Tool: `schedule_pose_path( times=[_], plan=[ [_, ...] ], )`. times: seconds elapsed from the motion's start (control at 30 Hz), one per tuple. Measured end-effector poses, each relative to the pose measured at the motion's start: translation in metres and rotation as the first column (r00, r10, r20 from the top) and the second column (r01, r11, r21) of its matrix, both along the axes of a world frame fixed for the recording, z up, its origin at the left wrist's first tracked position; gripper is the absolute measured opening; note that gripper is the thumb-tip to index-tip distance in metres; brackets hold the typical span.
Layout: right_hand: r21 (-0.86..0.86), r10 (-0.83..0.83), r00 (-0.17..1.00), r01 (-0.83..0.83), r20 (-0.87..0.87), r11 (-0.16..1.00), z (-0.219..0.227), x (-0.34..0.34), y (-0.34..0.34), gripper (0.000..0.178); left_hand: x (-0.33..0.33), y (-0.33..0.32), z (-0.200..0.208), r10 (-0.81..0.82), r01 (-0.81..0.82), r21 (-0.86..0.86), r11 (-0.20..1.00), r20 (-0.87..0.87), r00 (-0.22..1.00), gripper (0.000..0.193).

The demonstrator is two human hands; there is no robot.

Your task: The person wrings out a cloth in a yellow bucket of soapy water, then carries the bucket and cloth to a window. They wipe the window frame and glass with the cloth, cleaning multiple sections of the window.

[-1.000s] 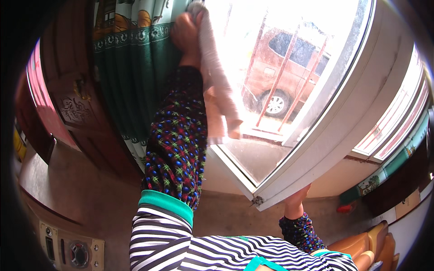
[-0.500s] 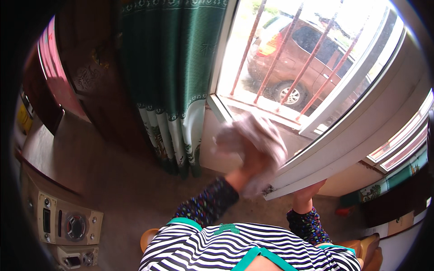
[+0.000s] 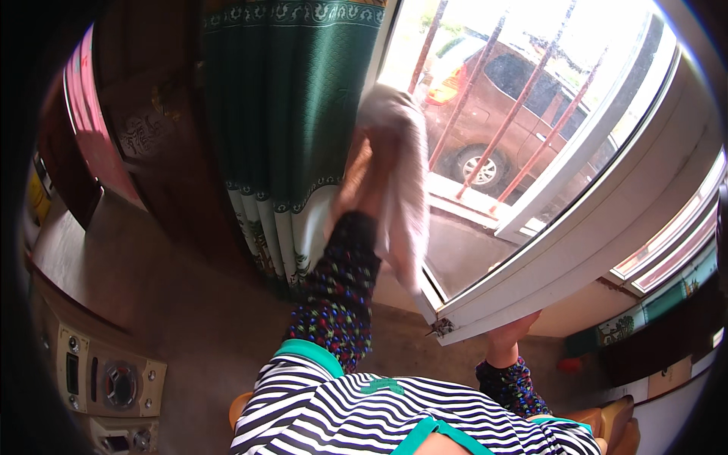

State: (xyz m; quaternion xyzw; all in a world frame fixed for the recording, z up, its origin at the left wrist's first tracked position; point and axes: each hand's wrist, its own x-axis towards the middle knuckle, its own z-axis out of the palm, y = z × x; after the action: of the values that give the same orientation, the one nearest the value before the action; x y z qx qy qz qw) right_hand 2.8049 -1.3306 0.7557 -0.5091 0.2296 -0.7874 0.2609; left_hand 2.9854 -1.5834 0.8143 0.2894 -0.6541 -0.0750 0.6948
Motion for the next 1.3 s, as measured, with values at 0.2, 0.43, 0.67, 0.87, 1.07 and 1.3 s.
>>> schedule_pose_path(
  times=[0.2, 0.43, 0.67, 0.87, 1.07, 1.3],
  plan=[
    [0.082, -0.530, 0.747, 0.606, -0.402, 0.791, -0.024, -0.013, -0.002, 0.055, 0.005, -0.038, -0.106, 0.119, -0.187, 0.175, 0.967, 0.339, 0.933, 0.034],
    [0.046, 0.121, 0.991, -0.124, 0.062, 0.991, 0.021, 0.015, -0.001, 0.052, -0.005, 0.119, -0.100, 0.079, -0.140, 0.128, 0.982, 0.396, 0.915, 0.043],
    [0.038, 0.070, 0.990, -0.075, 0.123, 0.996, -0.002, -0.004, 0.000, 0.048, 0.008, 0.000, -0.109, 0.219, -0.308, 0.158, 0.938, 0.418, 0.882, 0.026],
    [0.146, -0.197, 0.971, 0.177, 0.139, 0.973, 0.033, 0.035, -0.002, 0.048, 0.017, -0.026, -0.060, 0.073, -0.083, 0.037, 0.996, 0.211, 0.975, 0.020],
    [0.198, 0.007, 0.990, -0.036, 0.142, 0.979, 0.026, 0.046, -0.003, 0.049, 0.008, -0.110, 0.078, 0.249, -0.163, -0.494, 0.854, 0.115, 0.962, 0.010],
    [0.264, -0.043, 0.992, 0.010, 0.121, 0.965, 0.017, 0.035, 0.008, 0.052, -0.007, -0.056, 0.295, 0.027, -0.026, -0.100, 0.995, 0.008, 1.000, 0.033]
  ],
)
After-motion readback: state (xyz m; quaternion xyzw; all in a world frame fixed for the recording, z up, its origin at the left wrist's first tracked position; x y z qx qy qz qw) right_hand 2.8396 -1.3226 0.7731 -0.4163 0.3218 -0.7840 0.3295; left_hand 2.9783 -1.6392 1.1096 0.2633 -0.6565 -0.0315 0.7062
